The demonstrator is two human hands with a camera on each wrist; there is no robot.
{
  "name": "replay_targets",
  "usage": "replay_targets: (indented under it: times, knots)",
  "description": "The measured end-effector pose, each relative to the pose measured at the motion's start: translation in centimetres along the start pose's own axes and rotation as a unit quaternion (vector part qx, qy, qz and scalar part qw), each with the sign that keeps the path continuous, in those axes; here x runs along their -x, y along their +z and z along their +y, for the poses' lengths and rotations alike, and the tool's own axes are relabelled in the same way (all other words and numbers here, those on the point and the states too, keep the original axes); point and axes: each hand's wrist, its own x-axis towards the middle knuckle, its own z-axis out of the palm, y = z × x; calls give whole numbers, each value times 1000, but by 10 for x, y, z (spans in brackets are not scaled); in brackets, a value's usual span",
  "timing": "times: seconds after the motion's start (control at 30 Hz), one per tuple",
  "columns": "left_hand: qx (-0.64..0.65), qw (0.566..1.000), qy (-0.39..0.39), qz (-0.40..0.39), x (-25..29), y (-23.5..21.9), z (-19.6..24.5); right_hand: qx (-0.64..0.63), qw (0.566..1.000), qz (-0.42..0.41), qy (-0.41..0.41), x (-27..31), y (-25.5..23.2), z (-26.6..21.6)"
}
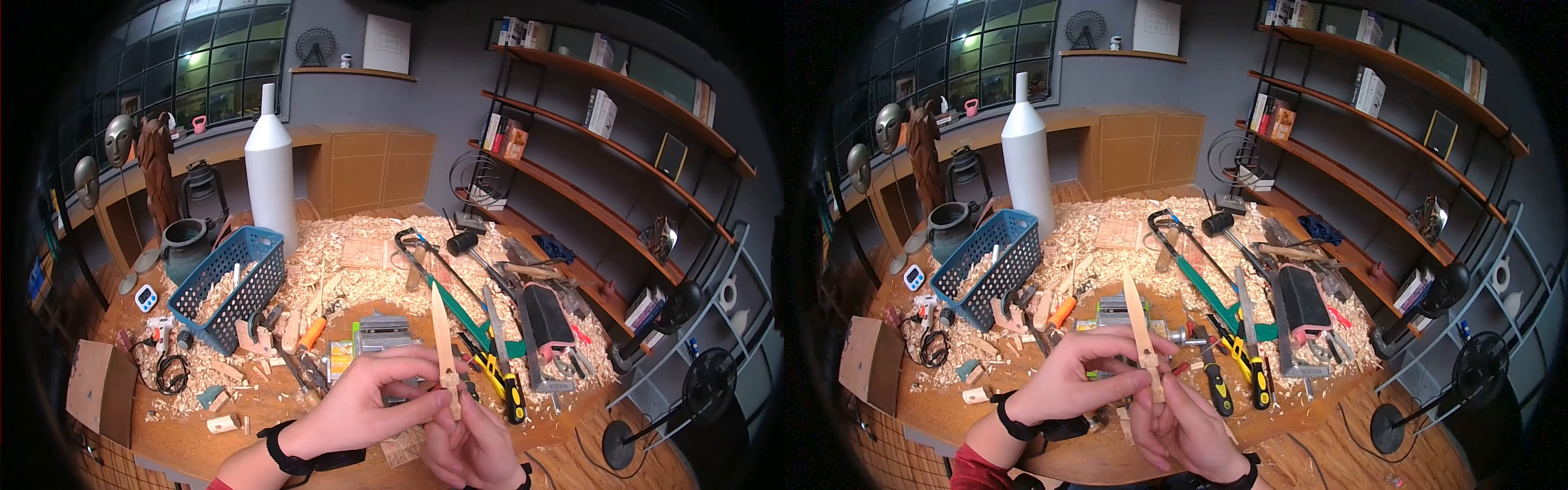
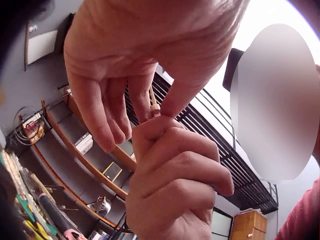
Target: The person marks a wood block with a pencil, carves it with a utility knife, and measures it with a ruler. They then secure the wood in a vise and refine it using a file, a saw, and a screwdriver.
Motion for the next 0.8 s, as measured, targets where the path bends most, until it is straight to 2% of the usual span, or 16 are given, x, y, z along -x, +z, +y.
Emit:
replay_targets:
  times: [0.17, 0.27, 0.3, 0.37, 0.47, 0.5, 0.53, 0.6, 0.63, 0.67, 0.73, 0.8]
  knots:
    - [96, 995, -37, -19, -1, 0, -4, -5, 1000, 10, -10, 1, 1, 1]
    - [97, 993, -67, -7, -2, -1, -7, -4, 1000, 16, -1, 2, -3, 4]
    - [95, 993, -67, -7, -2, -2, -10, -4, 1000, 15, -1, 3, -3, 5]
    - [57, 997, -11, -55, -2, -2, -16, 27, 999, 25, -11, 4, -4, 7]
    - [98, 991, -44, -80, -1, 6, -16, -6, 1000, 3, -29, 5, -5, 7]
    - [36, 996, -19, -80, -1, 4, -14, -6, 999, 3, -32, 4, -8, 10]
    - [35, 996, -19, -82, -1, 2, -12, 41, 998, 15, -48, 4, -12, 14]
    - [51, 998, -33, 4, 1, -2, -8, 86, 993, 32, -70, 9, -15, 17]
    - [43, 997, -44, 43, 4, -2, -2, 159, 983, 52, -81, 12, -15, 15]
    - [28, 997, -51, 60, 5, -5, 1, 230, 966, 75, -90, 17, -15, 14]
    - [34, 997, -48, 44, 15, -19, 5, 248, 959, 108, -83, 31, -27, 15]
    - [3, 996, -56, 74, 33, -31, 1, 352, 918, 139, -118, 49, -39, 15]
